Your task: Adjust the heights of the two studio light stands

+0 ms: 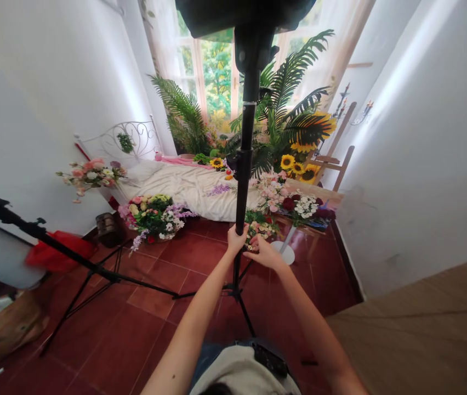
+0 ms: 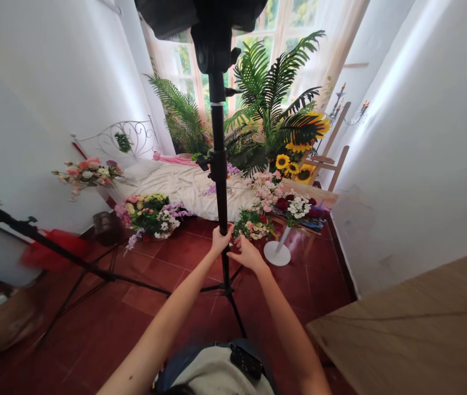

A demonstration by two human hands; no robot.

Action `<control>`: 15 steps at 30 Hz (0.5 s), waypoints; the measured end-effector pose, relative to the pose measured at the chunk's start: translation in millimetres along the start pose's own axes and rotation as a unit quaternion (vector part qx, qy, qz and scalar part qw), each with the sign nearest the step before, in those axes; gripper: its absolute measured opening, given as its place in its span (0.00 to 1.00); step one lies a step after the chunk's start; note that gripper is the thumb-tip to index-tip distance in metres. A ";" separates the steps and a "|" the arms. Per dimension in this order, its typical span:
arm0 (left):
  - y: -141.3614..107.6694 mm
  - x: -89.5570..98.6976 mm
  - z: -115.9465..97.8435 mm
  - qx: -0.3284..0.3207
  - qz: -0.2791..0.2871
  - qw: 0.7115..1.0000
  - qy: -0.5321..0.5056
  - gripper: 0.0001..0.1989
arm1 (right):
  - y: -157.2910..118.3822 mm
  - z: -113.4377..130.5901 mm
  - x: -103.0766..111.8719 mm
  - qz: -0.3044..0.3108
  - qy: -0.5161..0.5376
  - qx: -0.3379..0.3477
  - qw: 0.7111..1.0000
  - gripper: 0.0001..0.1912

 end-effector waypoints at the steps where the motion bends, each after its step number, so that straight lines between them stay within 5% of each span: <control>1: -0.3 -0.3 0.2 0.004 -0.001 1.000 -0.002 0.14 | -6.8 -6.6 -7.5 0.000 -0.021 -0.009 1.000 0.19; 5: -0.9 -0.8 0.8 0.013 0.003 1.000 -0.003 0.15 | -17.8 -15.4 -29.6 -0.049 -0.032 -0.031 0.998 0.11; 10: 0.4 0.0 0.6 0.022 0.027 0.999 0.003 0.16 | -11.0 -23.6 -55.5 -0.058 0.122 -0.080 0.988 0.10; 13: 0.8 1.1 -1.0 0.018 0.040 0.999 -0.005 0.16 | -6.7 -27.3 -71.5 -0.058 0.265 -0.147 0.951 0.16; 15: 1.0 1.5 -1.7 0.015 0.045 0.999 -0.011 0.15 | -6.5 -25.6 -78.2 -0.064 0.379 -0.205 0.900 0.19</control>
Point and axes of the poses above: each hand's wrist, its own y-axis towards the middle knuckle, its own x-axis out of the back of the hand, z = x × y, the point moved 2 cm from there along y, towards the middle knuckle, and after that the axes turned 6 degrees about y, right-handed, at the moved point
